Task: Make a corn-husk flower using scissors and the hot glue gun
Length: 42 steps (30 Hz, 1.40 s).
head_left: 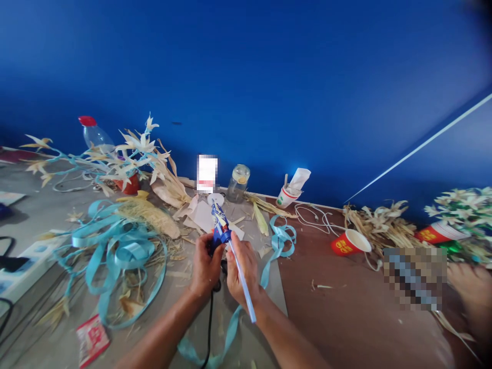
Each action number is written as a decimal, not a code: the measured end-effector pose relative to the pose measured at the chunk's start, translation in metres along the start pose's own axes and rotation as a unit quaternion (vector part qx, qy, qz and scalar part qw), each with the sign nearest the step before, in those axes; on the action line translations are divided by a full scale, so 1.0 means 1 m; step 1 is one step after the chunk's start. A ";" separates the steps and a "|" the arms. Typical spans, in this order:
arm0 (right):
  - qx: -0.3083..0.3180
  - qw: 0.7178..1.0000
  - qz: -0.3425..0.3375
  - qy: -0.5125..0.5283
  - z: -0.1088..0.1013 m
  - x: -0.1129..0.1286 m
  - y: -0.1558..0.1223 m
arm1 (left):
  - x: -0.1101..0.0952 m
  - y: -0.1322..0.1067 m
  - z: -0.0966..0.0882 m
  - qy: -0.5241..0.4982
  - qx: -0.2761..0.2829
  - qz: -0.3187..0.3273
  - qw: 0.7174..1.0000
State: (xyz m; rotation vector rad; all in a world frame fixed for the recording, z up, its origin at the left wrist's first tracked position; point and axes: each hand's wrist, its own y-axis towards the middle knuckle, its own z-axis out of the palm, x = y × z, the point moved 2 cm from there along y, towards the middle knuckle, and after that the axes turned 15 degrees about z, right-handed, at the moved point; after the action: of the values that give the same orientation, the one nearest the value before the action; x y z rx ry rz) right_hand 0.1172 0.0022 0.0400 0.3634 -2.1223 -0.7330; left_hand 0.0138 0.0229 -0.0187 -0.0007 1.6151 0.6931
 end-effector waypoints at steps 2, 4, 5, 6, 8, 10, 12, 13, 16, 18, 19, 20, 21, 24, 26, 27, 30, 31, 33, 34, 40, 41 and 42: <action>0.003 0.997 0.079 0.018 0.003 -0.003 -0.001 | -0.003 0.001 0.002 -0.027 0.002 -0.020 0.999; 0.004 0.987 0.156 0.033 0.006 -0.007 -0.002 | -0.005 0.001 0.004 -0.052 0.007 -0.029 0.998; 0.010 0.983 0.180 0.040 0.007 -0.008 -0.001 | -0.005 0.000 0.005 -0.060 0.011 -0.025 0.998; 0.022 0.980 0.194 0.047 0.009 -0.009 0.000 | -0.006 -0.002 0.006 -0.067 0.018 -0.015 0.998; 0.062 0.970 0.223 0.075 0.012 -0.012 0.002 | -0.008 -0.006 0.008 -0.072 0.039 0.017 0.996; 0.095 0.952 0.265 0.117 0.014 -0.017 0.004 | -0.014 -0.009 0.009 -0.073 0.072 0.052 0.993; 0.116 0.934 0.304 0.144 0.012 -0.025 0.006 | -0.022 -0.010 0.008 -0.077 0.116 0.070 0.988; 0.123 0.928 0.320 0.148 0.010 -0.029 0.008 | -0.026 -0.009 0.008 -0.082 0.149 0.071 0.983; 0.116 0.914 0.363 0.138 0.002 -0.043 0.014 | -0.033 0.004 0.000 -0.051 0.182 0.081 0.979; 0.092 0.901 0.391 0.163 -0.002 -0.050 0.019 | -0.028 0.018 -0.010 0.009 0.123 0.077 0.989; 0.083 0.893 0.402 0.185 -0.003 -0.053 0.021 | -0.024 0.026 -0.016 0.046 0.084 0.070 0.993; 0.080 0.885 0.409 0.209 -0.003 -0.054 0.023 | -0.018 0.033 -0.022 0.080 0.045 0.060 0.994; 0.081 0.877 0.412 0.233 -0.002 -0.055 0.024 | -0.012 0.039 -0.027 0.104 0.022 0.043 0.993; 0.074 0.861 0.415 0.284 0.003 -0.057 0.023 | 0.003 0.052 -0.036 0.120 0.004 0.011 0.993; 0.062 0.854 0.422 0.298 0.007 -0.061 0.019 | 0.007 0.055 -0.039 0.147 0.040 0.009 0.988; 0.057 0.852 0.425 0.300 0.009 -0.063 0.017 | 0.007 0.056 -0.039 0.173 0.067 0.011 0.983; 0.046 0.854 0.425 0.297 0.013 -0.072 0.012 | 0.002 0.056 -0.039 0.275 0.155 0.019 0.949; 0.043 0.855 0.425 0.296 0.014 -0.075 0.011 | 0.001 0.056 -0.039 0.308 0.185 0.019 0.933; 0.044 0.856 0.421 0.295 0.016 -0.078 0.009 | -0.002 0.054 -0.039 0.362 0.249 0.012 0.898; 0.046 0.858 0.418 0.295 0.016 -0.079 0.008 | -0.002 0.053 -0.039 0.384 0.279 0.007 0.880; 0.051 0.870 0.407 0.274 0.019 -0.081 0.002 | 0.003 0.046 -0.029 0.477 0.346 0.017 0.808; 0.051 0.871 0.409 0.268 0.019 -0.082 0.001 | 0.005 0.045 -0.027 0.487 0.344 0.021 0.803; 0.051 0.872 0.410 0.264 0.018 -0.082 0.001 | 0.007 0.045 -0.025 0.495 0.342 0.024 0.798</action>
State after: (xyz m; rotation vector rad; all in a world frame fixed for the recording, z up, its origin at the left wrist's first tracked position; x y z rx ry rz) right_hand 0.1519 0.0498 -0.0194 -0.2713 -1.5614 -0.0029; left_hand -0.0274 0.0515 -0.0054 0.2440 2.8266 0.0446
